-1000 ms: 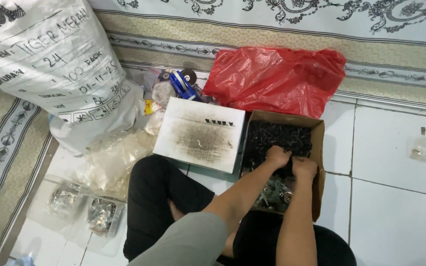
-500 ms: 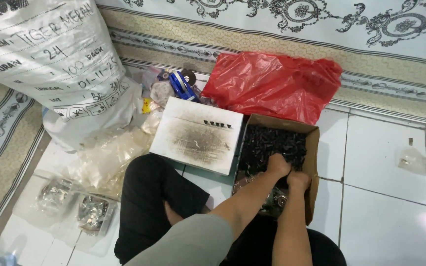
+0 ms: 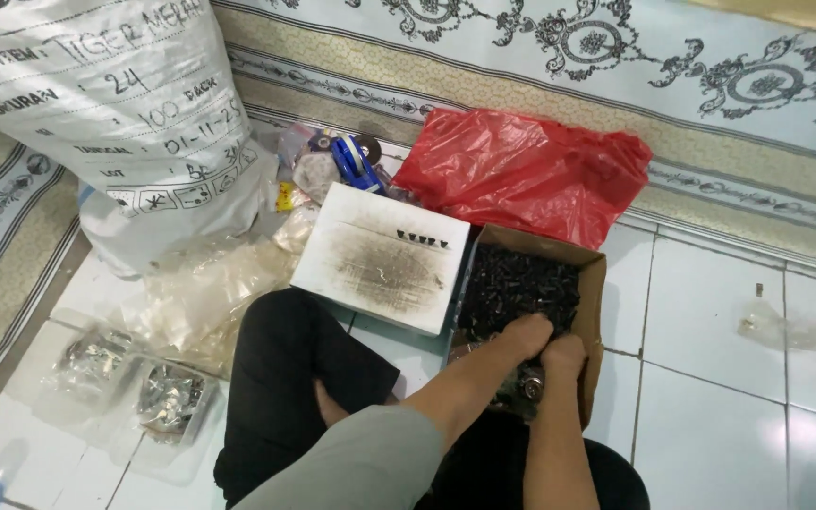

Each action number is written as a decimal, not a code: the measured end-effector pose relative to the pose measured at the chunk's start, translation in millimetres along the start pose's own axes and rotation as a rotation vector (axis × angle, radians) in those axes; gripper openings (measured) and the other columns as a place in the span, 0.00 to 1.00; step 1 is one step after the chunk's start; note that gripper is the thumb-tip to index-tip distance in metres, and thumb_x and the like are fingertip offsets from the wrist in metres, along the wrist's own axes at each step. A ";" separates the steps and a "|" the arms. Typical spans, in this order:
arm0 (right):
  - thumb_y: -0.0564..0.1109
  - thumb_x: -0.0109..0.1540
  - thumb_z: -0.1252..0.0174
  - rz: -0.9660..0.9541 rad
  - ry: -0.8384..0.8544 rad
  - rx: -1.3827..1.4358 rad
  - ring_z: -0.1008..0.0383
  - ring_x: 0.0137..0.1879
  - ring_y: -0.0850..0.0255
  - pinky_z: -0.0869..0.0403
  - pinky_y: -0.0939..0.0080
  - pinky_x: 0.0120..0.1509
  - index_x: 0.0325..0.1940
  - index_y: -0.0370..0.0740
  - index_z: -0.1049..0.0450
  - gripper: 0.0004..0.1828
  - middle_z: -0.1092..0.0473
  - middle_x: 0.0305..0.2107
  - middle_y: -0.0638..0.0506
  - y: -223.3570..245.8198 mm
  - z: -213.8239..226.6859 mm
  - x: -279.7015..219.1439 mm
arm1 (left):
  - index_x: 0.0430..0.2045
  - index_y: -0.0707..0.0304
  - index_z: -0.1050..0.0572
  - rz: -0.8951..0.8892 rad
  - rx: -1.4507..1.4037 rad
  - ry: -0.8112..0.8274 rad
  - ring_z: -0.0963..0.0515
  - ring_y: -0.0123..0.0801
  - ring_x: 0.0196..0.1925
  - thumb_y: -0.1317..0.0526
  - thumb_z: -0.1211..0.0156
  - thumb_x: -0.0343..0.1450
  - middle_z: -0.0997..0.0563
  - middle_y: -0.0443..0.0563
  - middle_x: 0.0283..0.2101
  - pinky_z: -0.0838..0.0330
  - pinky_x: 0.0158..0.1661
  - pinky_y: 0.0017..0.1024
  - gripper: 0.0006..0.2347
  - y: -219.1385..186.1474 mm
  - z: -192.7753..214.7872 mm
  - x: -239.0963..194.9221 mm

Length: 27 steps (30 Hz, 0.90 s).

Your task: The person sits on the floor and sorts small metal hardware pieces from a cardboard box. They pick up individual items, inspect them, and place them into small plastic bags or onto a white board. The person handles both silver and black components, organizing them into separate piles or containers.

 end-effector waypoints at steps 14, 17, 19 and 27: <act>0.41 0.65 0.39 0.186 -0.152 0.088 0.20 0.47 0.38 0.20 0.43 0.47 0.47 0.34 0.17 0.11 0.22 0.38 0.32 46.4 52.7 -73.7 | 0.31 0.72 0.20 -0.104 -0.448 -0.072 0.17 0.49 0.33 0.70 0.46 0.71 0.18 0.66 0.33 0.20 0.34 0.38 0.06 -21.6 124.3 -88.2; 0.48 0.66 0.36 0.182 -0.144 0.296 0.21 0.46 0.45 0.21 0.46 0.46 0.49 0.36 0.18 0.14 0.22 0.38 0.36 65.3 63.2 -118.2 | 0.44 0.72 0.19 -0.025 -0.693 -0.126 0.15 0.53 0.44 0.69 0.41 0.71 0.17 0.70 0.44 0.19 0.44 0.43 0.10 -14.5 185.7 -150.3; 0.49 0.67 0.36 0.167 -0.117 0.411 0.22 0.44 0.49 0.22 0.49 0.45 0.50 0.36 0.19 0.15 0.22 0.36 0.38 84.7 65.7 -162.5 | 0.45 0.73 0.20 0.003 -0.796 -0.157 0.16 0.57 0.47 0.69 0.38 0.70 0.17 0.71 0.45 0.20 0.47 0.45 0.11 -4.9 223.2 -196.8; 0.38 0.67 0.40 0.396 0.321 1.054 0.26 0.36 0.62 0.24 0.67 0.39 0.47 0.32 0.23 0.06 0.26 0.29 0.48 197.9 29.7 -313.3 | 0.46 0.78 0.21 0.084 -1.402 -0.502 0.17 0.37 0.34 0.69 0.38 0.73 0.19 0.64 0.37 0.16 0.35 0.31 0.10 69.8 316.2 -349.2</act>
Point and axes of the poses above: each hand's wrist, its own x-axis towards the middle knuckle, its own z-axis out of the back of the hand, y = z × x, the point moved 8 cm from there along x, towards the middle knuckle
